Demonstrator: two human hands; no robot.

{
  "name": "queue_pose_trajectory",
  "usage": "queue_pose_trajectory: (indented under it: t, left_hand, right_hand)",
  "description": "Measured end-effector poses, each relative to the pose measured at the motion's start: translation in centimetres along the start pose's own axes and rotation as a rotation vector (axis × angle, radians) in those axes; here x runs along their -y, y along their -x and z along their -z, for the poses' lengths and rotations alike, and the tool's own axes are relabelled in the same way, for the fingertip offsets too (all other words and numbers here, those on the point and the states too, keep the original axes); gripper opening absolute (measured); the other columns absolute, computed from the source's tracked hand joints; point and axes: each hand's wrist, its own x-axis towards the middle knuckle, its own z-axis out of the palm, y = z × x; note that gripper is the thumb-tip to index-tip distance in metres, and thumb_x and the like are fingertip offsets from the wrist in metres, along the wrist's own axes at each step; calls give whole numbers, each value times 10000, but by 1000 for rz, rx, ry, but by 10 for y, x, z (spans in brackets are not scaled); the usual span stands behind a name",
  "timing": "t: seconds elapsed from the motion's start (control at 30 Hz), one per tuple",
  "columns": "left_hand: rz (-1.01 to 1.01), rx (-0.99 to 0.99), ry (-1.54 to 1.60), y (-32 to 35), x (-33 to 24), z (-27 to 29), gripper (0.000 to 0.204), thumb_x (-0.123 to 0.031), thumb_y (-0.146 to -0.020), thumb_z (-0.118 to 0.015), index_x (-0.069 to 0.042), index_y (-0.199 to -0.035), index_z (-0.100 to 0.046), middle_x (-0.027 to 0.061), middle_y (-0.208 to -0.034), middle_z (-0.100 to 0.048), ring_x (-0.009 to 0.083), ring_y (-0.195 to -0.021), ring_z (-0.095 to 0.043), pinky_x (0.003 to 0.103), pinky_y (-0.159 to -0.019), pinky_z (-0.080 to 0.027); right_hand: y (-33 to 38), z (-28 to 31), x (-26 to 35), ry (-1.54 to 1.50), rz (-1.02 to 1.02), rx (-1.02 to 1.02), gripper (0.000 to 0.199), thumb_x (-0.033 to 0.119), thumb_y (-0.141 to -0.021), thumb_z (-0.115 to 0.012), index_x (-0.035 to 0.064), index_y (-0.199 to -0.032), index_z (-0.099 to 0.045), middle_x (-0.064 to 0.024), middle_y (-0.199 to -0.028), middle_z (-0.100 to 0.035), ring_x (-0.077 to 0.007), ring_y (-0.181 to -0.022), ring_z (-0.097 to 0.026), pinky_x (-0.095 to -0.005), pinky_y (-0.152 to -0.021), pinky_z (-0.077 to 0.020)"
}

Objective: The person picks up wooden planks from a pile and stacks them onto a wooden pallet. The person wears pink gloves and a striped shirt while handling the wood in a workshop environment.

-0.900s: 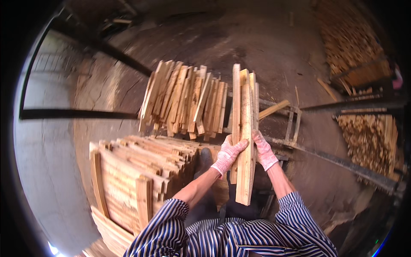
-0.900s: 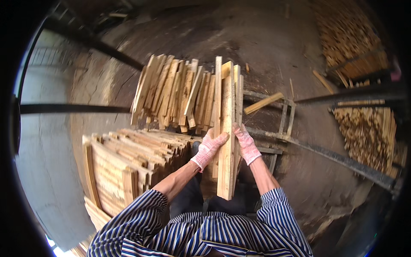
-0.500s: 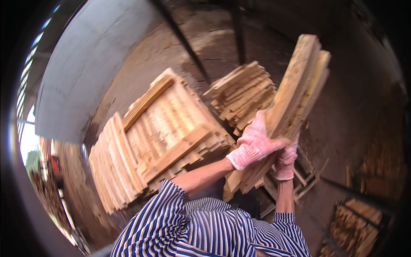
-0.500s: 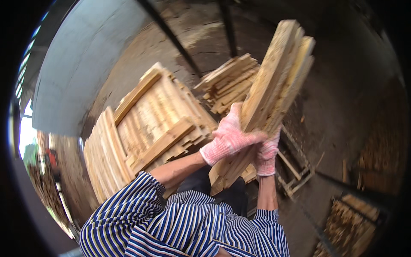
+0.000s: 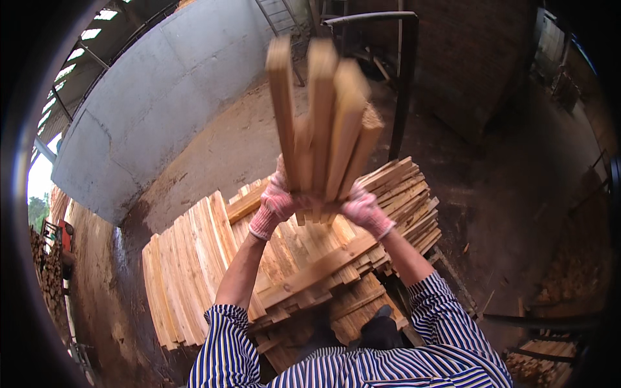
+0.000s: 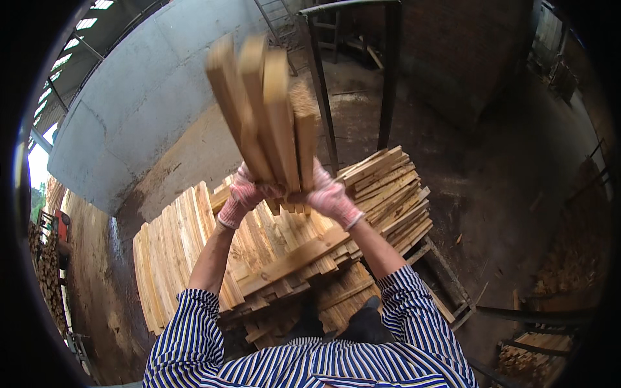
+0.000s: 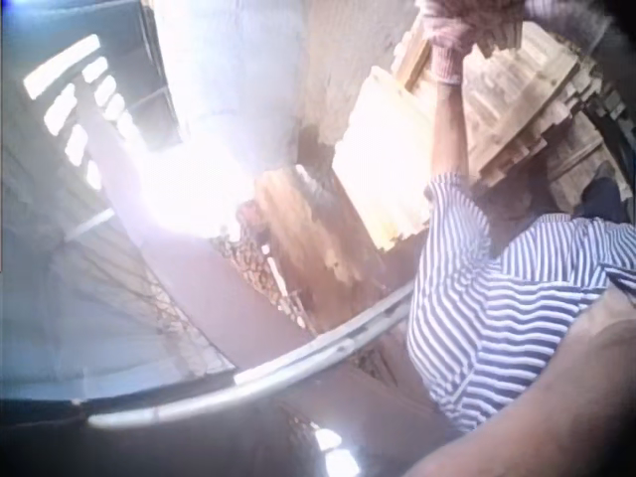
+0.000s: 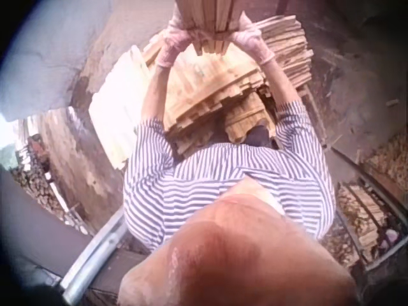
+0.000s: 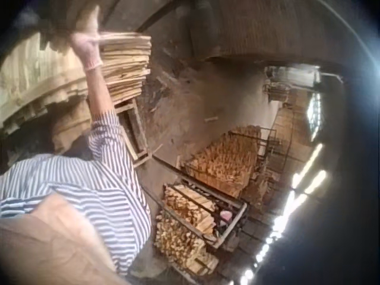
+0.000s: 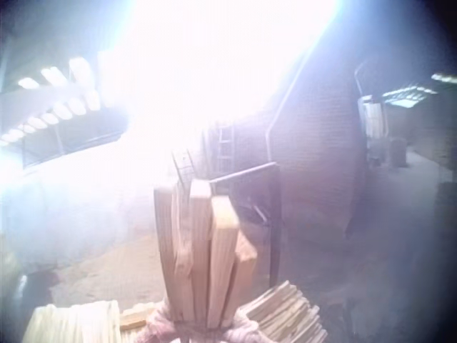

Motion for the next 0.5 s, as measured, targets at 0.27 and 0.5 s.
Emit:
queue_pose_trajectory:
  t: [0.27,0.5]
  left_hand:
    - [-246,-145,463,46,86,104,564,-377,-845,-828,-46,-1267,-654,82,-1258,-692,175,-1160,-652,363,-986,-544]
    - [-75,-476,891,131,79,123,679,-562,-942,-640,-85,-1417,-549,110,-1331,-648,280,-1229,-613,442,-1092,-494]
  right_hand:
    - [-39,-93,16,811,-176,219,1162,349,-778,-873,59,-1603,-108,-256,-1374,-562,-384,-1267,-571,-397,-1060,-475]
    - [0,-194,33,651,-97,158,945,524,-889,-705,147,-1617,-235,-265,-1401,-512,-412,-1287,-547,-472,-1067,-457]
